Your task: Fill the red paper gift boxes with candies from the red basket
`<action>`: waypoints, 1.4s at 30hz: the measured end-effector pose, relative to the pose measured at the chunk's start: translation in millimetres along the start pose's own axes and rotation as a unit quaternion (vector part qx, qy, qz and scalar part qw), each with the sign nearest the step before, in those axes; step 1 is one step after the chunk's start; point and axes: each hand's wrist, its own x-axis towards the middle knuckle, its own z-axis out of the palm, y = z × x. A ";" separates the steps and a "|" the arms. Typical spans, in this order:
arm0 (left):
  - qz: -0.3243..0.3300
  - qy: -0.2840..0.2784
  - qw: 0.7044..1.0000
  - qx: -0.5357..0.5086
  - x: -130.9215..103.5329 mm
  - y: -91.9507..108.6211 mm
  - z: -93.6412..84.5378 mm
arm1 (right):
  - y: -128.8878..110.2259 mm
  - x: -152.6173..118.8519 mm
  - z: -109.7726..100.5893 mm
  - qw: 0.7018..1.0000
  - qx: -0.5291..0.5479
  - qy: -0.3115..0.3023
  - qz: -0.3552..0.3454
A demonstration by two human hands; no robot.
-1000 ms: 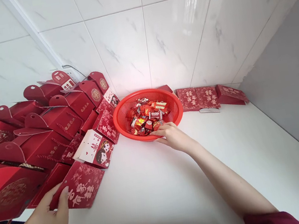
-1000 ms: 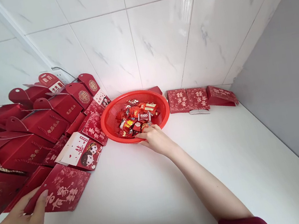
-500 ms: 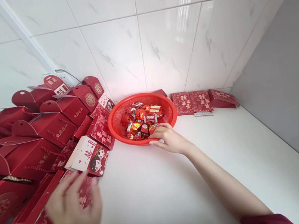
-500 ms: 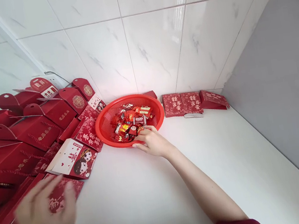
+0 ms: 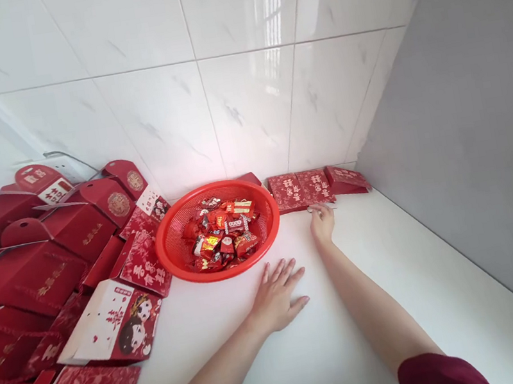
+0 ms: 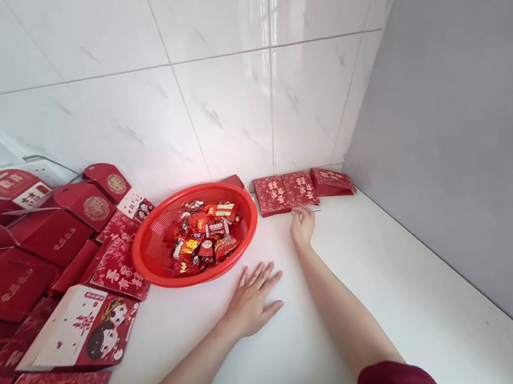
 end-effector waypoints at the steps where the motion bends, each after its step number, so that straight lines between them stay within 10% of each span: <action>1: -0.008 0.008 1.000 0.000 6.2 -1.7 1.1 | 5.9 7.0 1.9 1.000 -0.011 0.000 0.003; 14: -0.071 0.039 0.997 0.001 54.1 -14.2 2.4 | 0.9 6.0 13.7 0.984 -0.014 -0.172 -0.044; 19: -0.076 0.027 0.997 -0.007 53.0 -13.0 -1.3 | -22.1 15.9 4.1 0.987 0.037 -0.146 -0.054; 26: -0.088 -0.016 0.995 -0.041 50.1 -2.6 -15.6 | -117.0 31.7 -68.5 0.987 0.097 -0.109 -0.070; 32: -0.033 -0.118 0.984 -0.131 5.9 33.1 -96.0 | -190.7 -1.3 -133.8 0.977 -0.028 -0.107 -0.181; 37: -0.019 0.090 0.984 -0.152 -36.3 59.8 -162.0 | -205.9 -26.1 -137.4 0.953 -0.062 -0.243 -0.168; 42: -0.040 0.242 0.962 -0.120 -44.4 47.4 -179.7 | -215.1 -44.0 -122.8 0.889 0.025 -0.434 -0.143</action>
